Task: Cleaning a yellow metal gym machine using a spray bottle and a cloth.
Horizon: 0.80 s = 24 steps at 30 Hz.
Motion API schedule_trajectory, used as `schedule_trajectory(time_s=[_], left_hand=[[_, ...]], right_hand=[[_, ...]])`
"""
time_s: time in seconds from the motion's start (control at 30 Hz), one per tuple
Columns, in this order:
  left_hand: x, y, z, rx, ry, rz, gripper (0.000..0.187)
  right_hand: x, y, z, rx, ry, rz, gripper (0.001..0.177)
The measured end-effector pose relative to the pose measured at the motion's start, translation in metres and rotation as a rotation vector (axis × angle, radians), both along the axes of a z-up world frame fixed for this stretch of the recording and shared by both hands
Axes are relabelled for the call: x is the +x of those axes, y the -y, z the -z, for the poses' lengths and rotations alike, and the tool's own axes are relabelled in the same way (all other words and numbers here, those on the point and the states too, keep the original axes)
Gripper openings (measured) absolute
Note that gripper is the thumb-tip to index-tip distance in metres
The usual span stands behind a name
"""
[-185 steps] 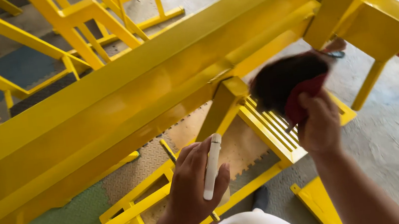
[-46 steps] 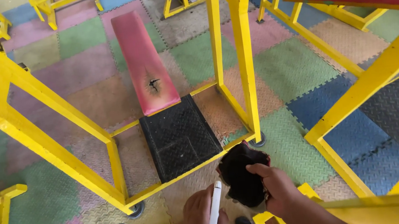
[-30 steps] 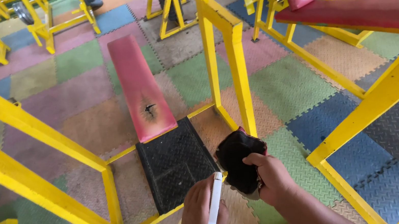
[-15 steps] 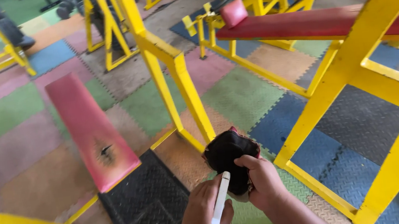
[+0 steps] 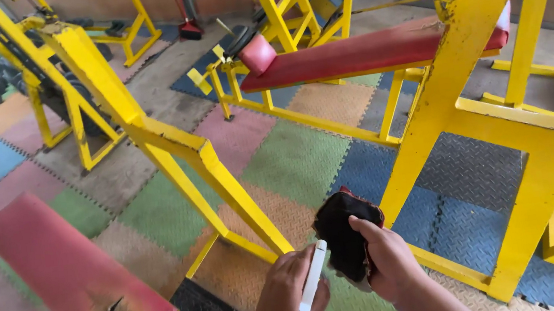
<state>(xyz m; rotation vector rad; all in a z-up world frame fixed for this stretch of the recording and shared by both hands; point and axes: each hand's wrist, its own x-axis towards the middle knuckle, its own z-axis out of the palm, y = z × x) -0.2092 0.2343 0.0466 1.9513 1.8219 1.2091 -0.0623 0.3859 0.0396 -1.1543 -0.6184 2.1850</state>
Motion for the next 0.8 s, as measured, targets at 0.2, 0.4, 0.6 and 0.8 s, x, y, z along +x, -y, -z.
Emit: schedule_trajectory(time_s=[0.2, 0.4, 0.6, 0.8], left_hand=[[-0.04, -0.036, 0.004, -0.064, 0.023, 0.082, 0.058], [-0.047, -0.086, 0.017, -0.026, 0.001, 0.247, 0.06], [-0.022, -0.141, 0.027, -0.042, 0.02, 0.449, 0.061], [0.016, -0.195, 0.017, -0.033, 0.036, 0.617, 0.059]], right_hand=[[-0.022, -0.021, 0.009, 0.017, -0.001, 0.034, 0.036], [-0.007, -0.037, 0.013, -0.034, -0.007, 0.177, 0.038], [0.034, -0.052, 0.012, -0.062, 0.054, 0.37, 0.038], [0.077, -0.078, 0.02, -0.024, 0.068, 0.55, 0.037]])
